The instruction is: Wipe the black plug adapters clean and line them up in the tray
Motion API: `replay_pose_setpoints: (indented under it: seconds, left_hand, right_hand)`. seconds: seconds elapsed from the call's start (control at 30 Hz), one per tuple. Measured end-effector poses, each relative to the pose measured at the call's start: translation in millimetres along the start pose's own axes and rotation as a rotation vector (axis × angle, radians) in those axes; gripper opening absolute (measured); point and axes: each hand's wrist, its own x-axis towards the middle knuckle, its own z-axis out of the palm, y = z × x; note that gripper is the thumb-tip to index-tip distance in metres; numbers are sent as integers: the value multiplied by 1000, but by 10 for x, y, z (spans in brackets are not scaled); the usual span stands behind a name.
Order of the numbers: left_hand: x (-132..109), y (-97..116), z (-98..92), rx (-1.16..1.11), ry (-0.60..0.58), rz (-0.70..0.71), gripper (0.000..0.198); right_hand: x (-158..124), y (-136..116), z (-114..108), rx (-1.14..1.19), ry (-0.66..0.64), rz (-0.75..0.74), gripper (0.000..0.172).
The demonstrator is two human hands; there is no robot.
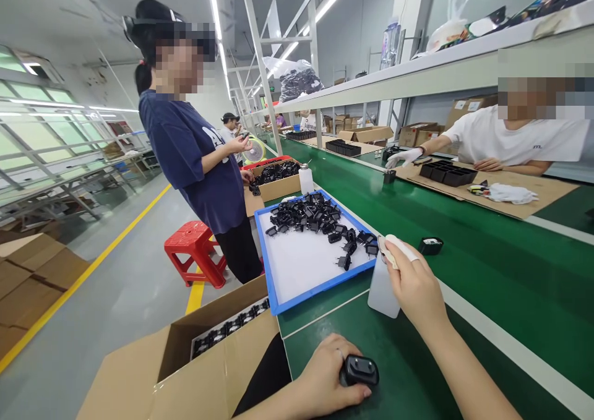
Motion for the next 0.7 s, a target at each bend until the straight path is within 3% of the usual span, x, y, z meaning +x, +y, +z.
replay_pose_setpoints:
  seconds: [0.33, 0.4, 0.5, 0.53, 0.6, 0.67, 0.7]
  left_hand:
    - [-13, 10, -12, 13, -55, -21, 42]
    - [-28, -10, -160, -15, -175, 5, 54]
    - [122, -43, -594, -92, -452, -19, 60]
    - [250, -38, -757, -76, -429, -38, 52]
    - [628, 18, -1016, 5, -195, -39, 33]
    - [1109, 146, -1098, 33, 47, 4, 26]
    - [1351, 235, -1060, 14, 101, 44, 22]
  right_hand:
    - [-13, -3, 24, 39, 21, 19, 29]
    - [-21, -5, 27, 51, -12, 49, 30]
    - [-23, -10, 22, 50, -56, 92, 31]
    - [-20, -14, 18, 46, -65, 98, 32]
    - [-10, -26, 4, 30, -79, 94, 33]
    - [5, -39, -13, 6, -83, 90, 33]
    - [14, -43, -21, -6, -86, 89, 33]
